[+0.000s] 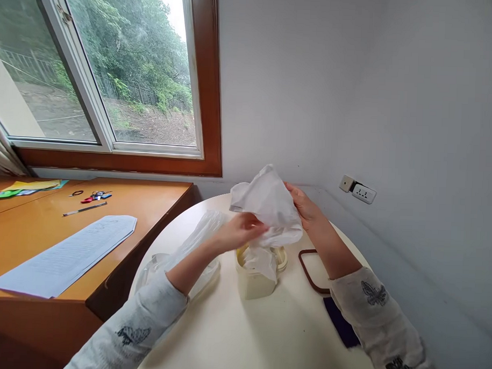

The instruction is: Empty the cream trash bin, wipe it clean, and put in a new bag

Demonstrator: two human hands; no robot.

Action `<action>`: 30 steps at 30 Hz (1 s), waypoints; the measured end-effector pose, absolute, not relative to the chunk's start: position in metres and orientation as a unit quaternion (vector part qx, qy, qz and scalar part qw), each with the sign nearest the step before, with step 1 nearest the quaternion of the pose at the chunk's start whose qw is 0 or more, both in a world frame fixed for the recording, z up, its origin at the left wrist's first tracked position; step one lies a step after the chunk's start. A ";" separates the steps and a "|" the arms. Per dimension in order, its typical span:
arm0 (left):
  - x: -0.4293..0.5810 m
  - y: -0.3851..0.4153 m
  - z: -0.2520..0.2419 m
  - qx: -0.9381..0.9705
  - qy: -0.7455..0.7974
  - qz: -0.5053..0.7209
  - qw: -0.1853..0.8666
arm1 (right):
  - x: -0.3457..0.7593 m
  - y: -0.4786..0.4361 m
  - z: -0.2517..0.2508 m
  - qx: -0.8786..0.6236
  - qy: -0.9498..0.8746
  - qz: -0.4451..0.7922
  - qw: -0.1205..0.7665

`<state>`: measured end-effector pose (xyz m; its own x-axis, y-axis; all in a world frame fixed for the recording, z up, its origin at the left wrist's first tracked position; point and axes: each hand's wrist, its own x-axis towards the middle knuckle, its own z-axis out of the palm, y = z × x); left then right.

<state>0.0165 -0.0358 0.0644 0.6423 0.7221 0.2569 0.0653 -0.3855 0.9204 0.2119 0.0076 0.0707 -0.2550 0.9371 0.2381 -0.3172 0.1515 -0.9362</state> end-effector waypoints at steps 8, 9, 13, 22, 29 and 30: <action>0.025 -0.019 0.072 0.653 0.277 0.477 0.519 | 0.198 0.000 0.070 -0.334 -0.566 0.511 0.555; 0.026 -0.019 0.073 0.672 0.289 0.493 0.471 | 0.198 -0.002 0.071 -0.330 -0.569 0.496 0.566; 0.026 -0.019 0.075 0.723 0.331 0.520 0.312 | 0.202 -0.012 0.076 -0.293 -0.652 0.478 0.510; 0.006 -0.016 0.076 0.647 0.346 0.603 0.314 | 0.225 -0.005 0.074 -0.337 -0.584 0.351 0.650; -0.058 -0.021 0.103 0.743 0.311 0.386 0.451 | 0.247 -0.016 0.079 -0.269 -0.516 0.435 0.687; -0.068 -0.020 0.108 0.748 0.298 0.339 0.486 | 0.247 -0.019 0.079 -0.261 -0.524 0.446 0.677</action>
